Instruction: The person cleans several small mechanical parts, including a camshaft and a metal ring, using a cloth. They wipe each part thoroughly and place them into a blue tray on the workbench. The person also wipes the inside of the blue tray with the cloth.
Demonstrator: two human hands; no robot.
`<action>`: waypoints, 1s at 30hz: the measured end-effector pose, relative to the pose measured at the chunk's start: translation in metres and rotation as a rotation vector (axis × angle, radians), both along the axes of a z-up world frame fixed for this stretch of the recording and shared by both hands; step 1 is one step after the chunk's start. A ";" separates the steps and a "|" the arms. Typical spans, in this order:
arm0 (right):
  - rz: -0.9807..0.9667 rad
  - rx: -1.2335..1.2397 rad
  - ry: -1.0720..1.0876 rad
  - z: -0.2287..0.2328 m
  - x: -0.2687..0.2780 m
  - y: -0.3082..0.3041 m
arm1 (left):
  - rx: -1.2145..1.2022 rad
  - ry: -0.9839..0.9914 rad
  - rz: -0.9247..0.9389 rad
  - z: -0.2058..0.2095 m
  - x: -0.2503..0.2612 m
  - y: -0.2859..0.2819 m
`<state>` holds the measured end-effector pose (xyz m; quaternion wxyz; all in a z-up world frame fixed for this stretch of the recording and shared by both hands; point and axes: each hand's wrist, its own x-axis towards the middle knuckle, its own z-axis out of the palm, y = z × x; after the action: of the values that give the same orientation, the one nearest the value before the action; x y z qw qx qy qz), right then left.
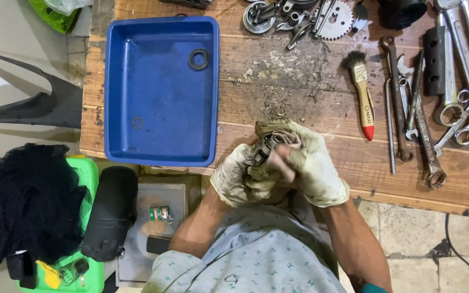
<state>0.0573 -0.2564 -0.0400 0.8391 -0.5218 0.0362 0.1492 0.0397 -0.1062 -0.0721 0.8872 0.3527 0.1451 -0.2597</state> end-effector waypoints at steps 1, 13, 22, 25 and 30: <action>-0.004 0.003 0.003 0.011 0.002 0.001 | 0.003 0.003 -0.004 -0.001 0.001 -0.001; 0.280 0.340 0.135 0.007 0.007 -0.030 | -0.125 0.052 -0.092 -0.004 -0.009 -0.004; 0.024 0.051 0.021 -0.016 0.004 -0.019 | -0.219 0.095 -0.148 -0.007 -0.005 0.001; -0.207 0.005 -0.101 -0.016 0.003 -0.018 | -0.255 0.107 -0.159 -0.008 -0.005 0.003; -0.001 -0.347 -0.276 0.017 0.006 -0.020 | -0.328 0.130 -0.185 -0.009 -0.003 0.007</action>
<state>0.0629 -0.2763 -0.0232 0.7339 -0.6738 -0.0537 0.0673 0.0370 -0.0989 -0.0812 0.8939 0.1977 0.1249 -0.3824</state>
